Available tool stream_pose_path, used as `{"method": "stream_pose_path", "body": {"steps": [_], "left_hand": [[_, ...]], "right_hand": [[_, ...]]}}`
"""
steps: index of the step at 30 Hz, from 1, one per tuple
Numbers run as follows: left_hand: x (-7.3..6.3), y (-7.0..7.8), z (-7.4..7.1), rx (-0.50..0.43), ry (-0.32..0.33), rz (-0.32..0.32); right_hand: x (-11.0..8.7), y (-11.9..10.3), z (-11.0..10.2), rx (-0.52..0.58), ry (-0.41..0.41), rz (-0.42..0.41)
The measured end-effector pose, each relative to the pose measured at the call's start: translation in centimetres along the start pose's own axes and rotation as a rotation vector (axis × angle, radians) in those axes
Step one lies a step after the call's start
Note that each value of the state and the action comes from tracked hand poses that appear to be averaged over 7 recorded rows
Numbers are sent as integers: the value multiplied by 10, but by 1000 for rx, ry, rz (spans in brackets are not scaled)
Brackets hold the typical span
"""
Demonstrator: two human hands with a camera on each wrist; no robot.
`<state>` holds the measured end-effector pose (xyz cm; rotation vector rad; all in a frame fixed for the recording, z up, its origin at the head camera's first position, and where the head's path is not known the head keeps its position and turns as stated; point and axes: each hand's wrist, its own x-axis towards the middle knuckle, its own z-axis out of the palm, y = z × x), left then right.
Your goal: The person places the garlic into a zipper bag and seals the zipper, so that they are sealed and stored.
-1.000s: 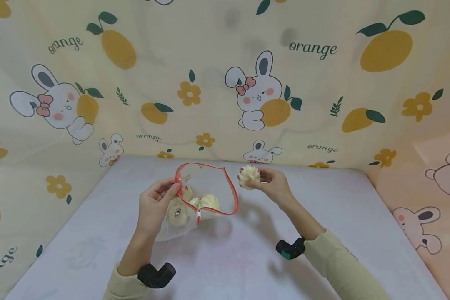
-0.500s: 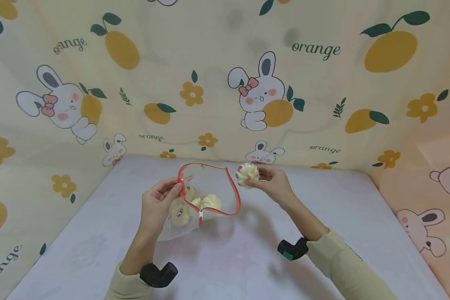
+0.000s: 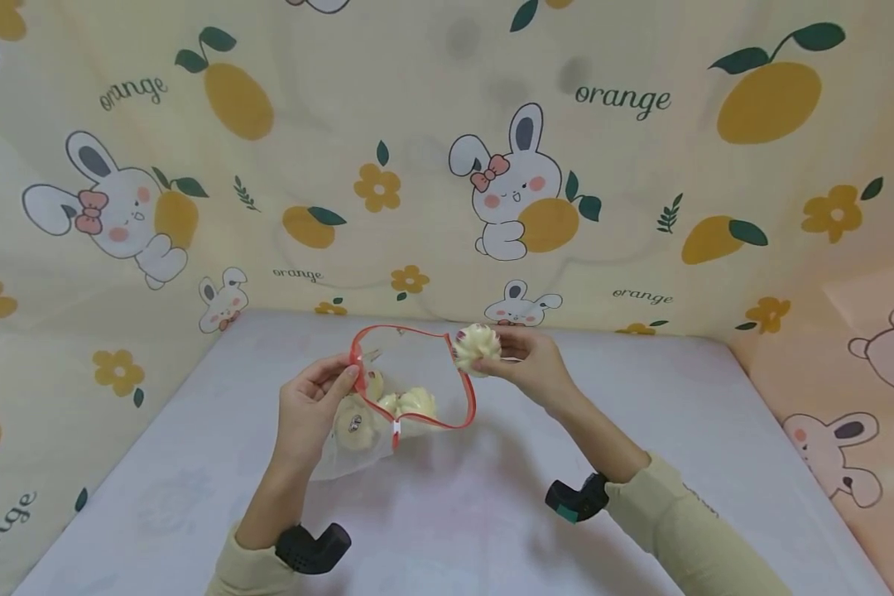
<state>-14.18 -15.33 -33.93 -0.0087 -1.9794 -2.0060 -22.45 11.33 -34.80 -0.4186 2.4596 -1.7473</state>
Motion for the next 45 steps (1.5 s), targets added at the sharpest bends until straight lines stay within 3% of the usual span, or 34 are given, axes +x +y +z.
{"method": "stream_pose_path", "body": {"steps": [6,28,37,45], "left_hand": [[-2,0,1,-2,16,5],[-1,-1,0,0,11,18],[-1,-1,-1,-7,13,21],[-1,-1,0,3,9,8]], "right_hand": [[-5,-3,5,65,-49,-65],[-22,-15,11,50,-50,-59],[-27,-19,17,53,-78,-79],[-28,-16,25,77,-115,-46]]}}
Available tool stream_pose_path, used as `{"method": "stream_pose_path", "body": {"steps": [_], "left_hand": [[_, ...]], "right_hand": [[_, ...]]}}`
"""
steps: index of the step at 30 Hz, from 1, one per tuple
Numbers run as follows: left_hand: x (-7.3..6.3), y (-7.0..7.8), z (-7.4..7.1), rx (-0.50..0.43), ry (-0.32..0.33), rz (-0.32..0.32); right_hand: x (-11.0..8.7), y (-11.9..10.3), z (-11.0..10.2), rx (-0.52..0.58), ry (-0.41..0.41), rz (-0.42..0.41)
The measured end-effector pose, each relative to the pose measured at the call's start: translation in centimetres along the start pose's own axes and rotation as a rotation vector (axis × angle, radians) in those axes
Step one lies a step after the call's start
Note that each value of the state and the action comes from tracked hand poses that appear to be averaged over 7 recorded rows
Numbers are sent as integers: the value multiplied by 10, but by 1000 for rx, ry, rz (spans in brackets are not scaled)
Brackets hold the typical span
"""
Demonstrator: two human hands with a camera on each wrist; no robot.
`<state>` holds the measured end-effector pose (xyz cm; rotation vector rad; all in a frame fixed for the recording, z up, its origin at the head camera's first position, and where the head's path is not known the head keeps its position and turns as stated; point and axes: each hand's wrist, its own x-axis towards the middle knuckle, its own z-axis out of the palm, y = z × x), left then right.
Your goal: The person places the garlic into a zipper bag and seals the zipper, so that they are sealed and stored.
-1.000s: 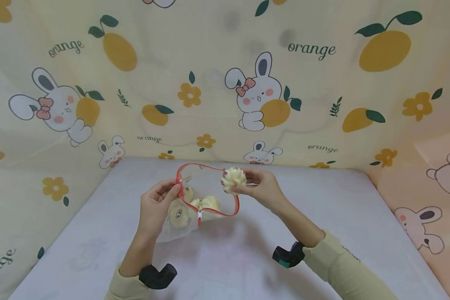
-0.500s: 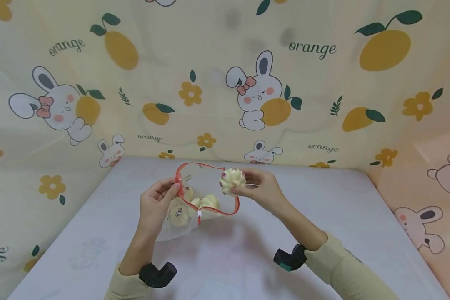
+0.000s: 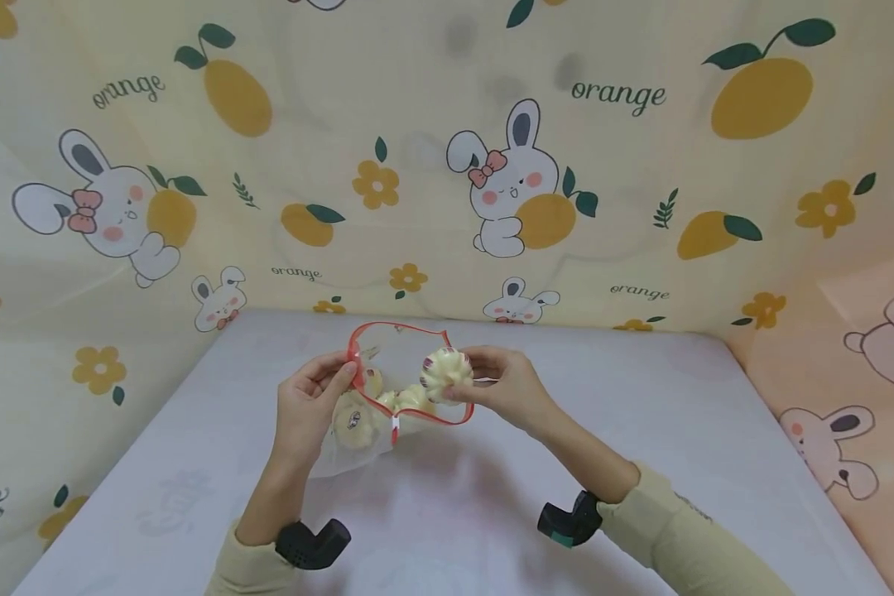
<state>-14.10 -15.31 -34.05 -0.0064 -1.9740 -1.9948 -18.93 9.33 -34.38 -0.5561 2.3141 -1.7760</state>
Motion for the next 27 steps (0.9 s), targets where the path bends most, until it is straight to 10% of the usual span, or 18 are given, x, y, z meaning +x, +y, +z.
{"method": "stream_pose_path", "body": {"steps": [27], "left_hand": [[0,0,1,23,-1,2]], "right_hand": [[12,2,25,-84,-48,33]]}}
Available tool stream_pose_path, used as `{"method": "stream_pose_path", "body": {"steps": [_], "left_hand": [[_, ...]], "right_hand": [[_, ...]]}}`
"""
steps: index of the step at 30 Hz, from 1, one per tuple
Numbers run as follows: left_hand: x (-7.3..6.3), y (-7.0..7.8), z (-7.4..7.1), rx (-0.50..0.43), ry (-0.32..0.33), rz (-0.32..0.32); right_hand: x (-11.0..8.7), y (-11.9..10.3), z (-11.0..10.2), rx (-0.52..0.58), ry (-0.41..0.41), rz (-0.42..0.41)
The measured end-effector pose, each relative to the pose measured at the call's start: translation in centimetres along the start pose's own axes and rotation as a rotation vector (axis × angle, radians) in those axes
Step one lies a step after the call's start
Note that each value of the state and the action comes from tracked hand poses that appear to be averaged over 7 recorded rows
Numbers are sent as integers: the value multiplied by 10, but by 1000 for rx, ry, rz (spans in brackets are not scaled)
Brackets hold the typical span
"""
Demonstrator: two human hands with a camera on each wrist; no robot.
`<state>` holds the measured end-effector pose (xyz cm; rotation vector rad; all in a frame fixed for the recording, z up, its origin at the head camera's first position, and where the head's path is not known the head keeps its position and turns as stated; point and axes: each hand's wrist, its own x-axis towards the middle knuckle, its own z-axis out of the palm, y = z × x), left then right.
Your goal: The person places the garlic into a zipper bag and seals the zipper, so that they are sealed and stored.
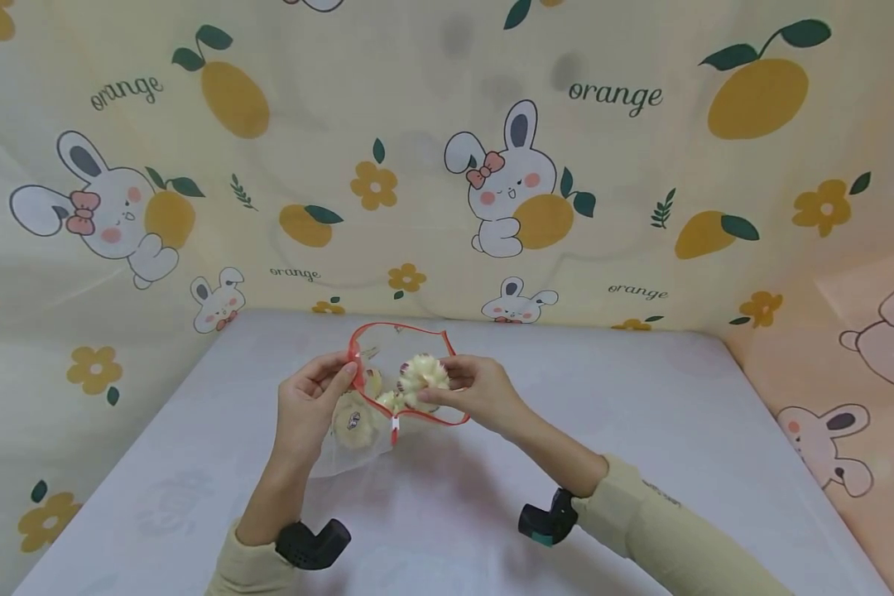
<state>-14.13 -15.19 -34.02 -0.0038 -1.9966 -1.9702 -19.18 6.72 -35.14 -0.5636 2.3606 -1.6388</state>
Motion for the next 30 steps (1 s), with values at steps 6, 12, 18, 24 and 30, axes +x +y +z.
{"method": "stream_pose_path", "body": {"steps": [6,12,18,24,30], "left_hand": [[0,-1,0,-13,-7,7],[-1,0,0,-15,-4,8],[-1,1,1,-17,0,5],[-1,1,2,-27,-2,16],[-1,0,2,-24,2,22]], "right_hand": [[3,0,4,-15,-4,3],[6,0,8,-38,-11,-9],[8,-2,12,-47,-15,24],[13,-4,16,-43,-22,49],[15,-10,20,-13,-32,72]]}}
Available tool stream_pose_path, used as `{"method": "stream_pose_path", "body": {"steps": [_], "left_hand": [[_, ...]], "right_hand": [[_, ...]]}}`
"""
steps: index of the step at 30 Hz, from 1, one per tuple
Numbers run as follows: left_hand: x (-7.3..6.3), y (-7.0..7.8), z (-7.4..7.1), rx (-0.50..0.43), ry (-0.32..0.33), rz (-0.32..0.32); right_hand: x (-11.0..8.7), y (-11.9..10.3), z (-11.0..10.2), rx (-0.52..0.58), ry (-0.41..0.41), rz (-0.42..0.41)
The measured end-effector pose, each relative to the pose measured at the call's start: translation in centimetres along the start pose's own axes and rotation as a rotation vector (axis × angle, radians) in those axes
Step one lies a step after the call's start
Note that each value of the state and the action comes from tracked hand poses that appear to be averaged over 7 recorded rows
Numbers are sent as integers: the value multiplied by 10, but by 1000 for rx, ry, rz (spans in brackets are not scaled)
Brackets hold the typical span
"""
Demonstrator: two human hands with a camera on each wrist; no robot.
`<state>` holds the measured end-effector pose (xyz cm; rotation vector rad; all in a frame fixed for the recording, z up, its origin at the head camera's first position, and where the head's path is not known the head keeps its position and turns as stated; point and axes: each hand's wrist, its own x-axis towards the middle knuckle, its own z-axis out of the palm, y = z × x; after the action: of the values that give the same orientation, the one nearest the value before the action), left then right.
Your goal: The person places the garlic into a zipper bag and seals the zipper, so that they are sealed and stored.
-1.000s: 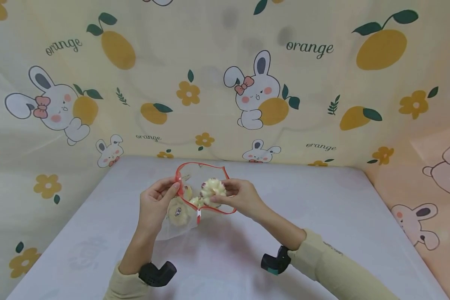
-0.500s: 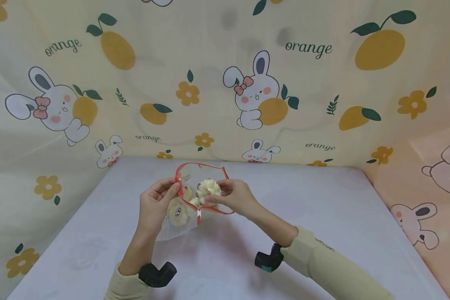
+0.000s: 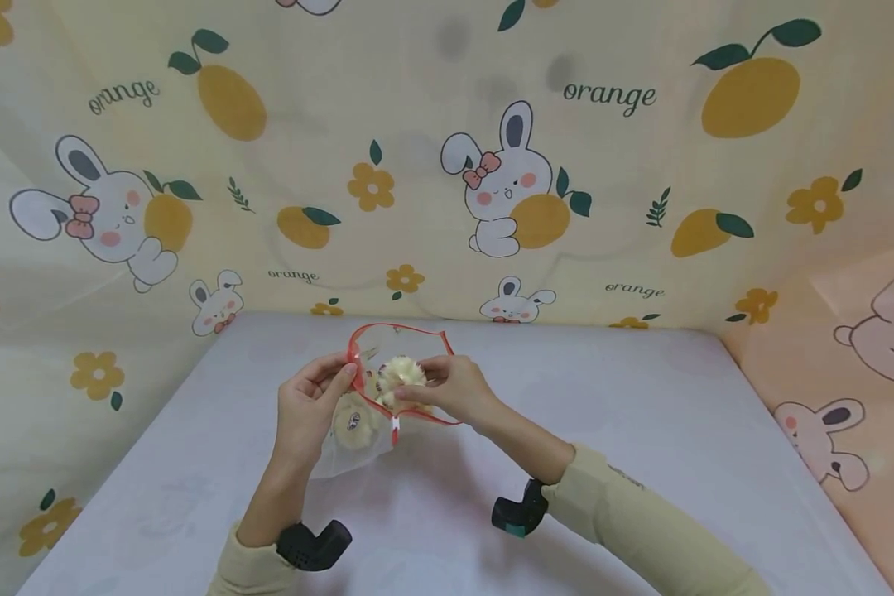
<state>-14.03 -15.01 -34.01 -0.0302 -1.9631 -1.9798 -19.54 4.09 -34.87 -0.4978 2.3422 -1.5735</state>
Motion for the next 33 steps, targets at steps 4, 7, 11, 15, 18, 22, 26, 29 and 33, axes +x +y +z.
{"method": "stream_pose_path", "body": {"steps": [4,7,11,15,18,22,26,29,33], "left_hand": [[0,1,-1,26,11,-26],[1,2,0,42,17,-44],[1,3,1,50,15,-54],[0,4,1,41,26,-57],[-1,3,-1,33,31,-55],[-3,2,-1,40,30,-69],[-4,3,0,47,27,-65],[-3,3,1,24,25,-43],[-3,3,1,11,33,-37]], "right_hand": [[0,-4,0,37,-20,11],[0,-4,0,48,-23,16],[0,-3,1,56,-5,16],[0,-2,6,11,29,-40],[0,-2,11,-52,53,-102],[-4,1,12,-76,56,-150],[-10,6,6,-46,58,-134],[-16,9,-2,-9,71,-98],[-27,18,-14,44,88,-64]]}}
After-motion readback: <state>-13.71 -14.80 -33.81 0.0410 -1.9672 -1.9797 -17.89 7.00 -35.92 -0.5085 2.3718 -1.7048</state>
